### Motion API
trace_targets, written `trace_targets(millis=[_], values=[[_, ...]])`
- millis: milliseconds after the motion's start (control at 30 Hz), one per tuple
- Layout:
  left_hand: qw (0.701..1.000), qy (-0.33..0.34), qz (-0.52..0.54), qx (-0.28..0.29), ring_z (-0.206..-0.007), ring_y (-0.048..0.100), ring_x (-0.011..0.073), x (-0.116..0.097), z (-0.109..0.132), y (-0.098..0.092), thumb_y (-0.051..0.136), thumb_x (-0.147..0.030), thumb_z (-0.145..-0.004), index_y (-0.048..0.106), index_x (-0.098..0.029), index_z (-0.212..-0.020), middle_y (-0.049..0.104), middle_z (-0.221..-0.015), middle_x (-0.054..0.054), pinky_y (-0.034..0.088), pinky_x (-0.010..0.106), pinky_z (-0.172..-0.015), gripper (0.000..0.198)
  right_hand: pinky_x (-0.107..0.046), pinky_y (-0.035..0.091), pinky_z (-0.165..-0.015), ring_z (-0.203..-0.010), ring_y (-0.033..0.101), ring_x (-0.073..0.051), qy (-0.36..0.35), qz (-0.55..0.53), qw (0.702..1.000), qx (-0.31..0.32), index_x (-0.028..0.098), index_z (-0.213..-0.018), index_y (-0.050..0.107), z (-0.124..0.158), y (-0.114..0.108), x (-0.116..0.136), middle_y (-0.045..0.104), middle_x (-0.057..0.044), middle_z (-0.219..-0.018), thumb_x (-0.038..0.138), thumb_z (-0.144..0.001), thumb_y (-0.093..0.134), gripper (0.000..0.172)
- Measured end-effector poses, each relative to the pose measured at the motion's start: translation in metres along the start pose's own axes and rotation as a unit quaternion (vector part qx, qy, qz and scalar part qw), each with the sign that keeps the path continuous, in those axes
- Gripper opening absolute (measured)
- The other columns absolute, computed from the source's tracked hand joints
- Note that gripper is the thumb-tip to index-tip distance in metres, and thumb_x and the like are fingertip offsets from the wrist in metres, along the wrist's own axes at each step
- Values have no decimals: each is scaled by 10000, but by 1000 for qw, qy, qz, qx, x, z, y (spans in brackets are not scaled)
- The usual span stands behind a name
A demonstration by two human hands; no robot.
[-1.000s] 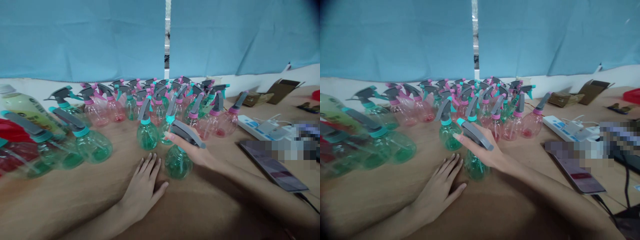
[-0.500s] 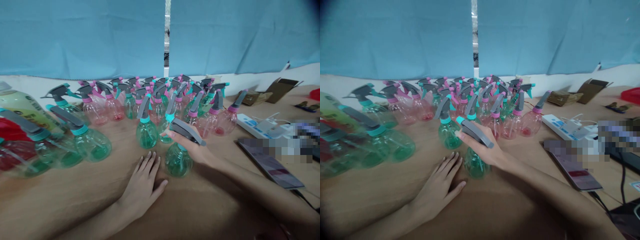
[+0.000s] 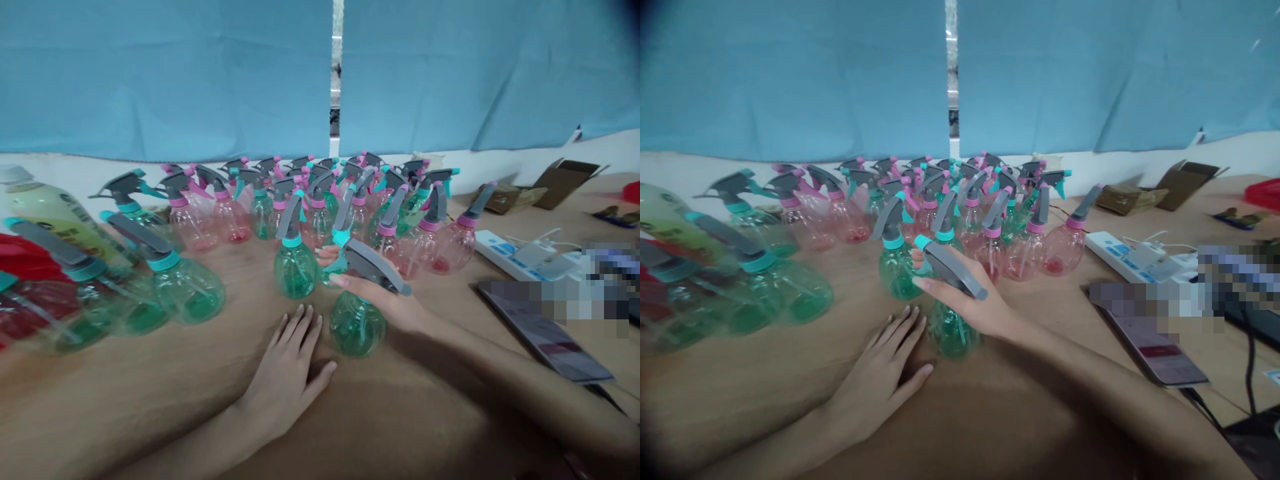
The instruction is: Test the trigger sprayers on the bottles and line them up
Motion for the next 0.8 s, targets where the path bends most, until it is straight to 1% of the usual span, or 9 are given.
trace_targets(millis=[133,300,500,600,700,800], values=[[1000,2,-5,7,-1346,305,302,0,0,1,367,-517,-943,405,-53,-1366,363,-1447,183,303,484,-1059,629,-455,432,-1004,-1152,560,-223,2,8,1000,6,271,-1117,611,0,1,-1,643,-28,-1174,335,-800,654,326],[1000,2,-8,3,-1343,311,301,0,0,2,381,-518,-938,408,-59,-1364,372,-1443,178,303,480,-1061,627,-429,411,-1033,-1192,539,-208,-1,-12,1000,15,280,-1124,603,0,2,-1,636,-10,-1206,305,-799,661,331],[1000,3,-11,4,-1339,317,308,0,0,2,381,-512,-941,406,-46,-1367,370,-1442,184,308,484,-1058,632,-407,469,-948,-1154,556,-213,2,0,1000,11,281,-1182,565,0,1,-2,644,-27,-1154,306,-815,638,375],[1000,4,-8,8,-1343,308,310,0,0,1,382,-515,-941,403,-41,-1369,365,-1445,186,305,494,-1058,639,-399,486,-906,-1115,565,-217,4,25,1000,14,275,-1148,582,1,0,-3,636,-33,-1147,323,-831,616,322],[1000,4,-10,10,-1344,305,312,-1,0,1,378,-520,-942,397,-38,-1372,357,-1448,188,308,501,-1054,646,-386,489,-884,-1029,596,-202,4,39,999,16,265,-1104,597,1,-1,-4,635,-31,-1132,325,-841,605,270],[1000,6,-14,14,-1344,306,310,-1,-1,2,376,-519,-943,400,-37,-1370,362,-1445,189,312,500,-1051,644,-375,485,-877,-993,601,-194,2,40,999,16,262,-1099,593,1,-1,-4,637,-28,-1112,321,-839,610,267]])
Point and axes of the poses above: each hand's wrist, its own z-axis away from the middle knuckle, its own y-axis out of the palm, x = y × z, the point moved 7 cm from there along -z, towards the middle knuckle
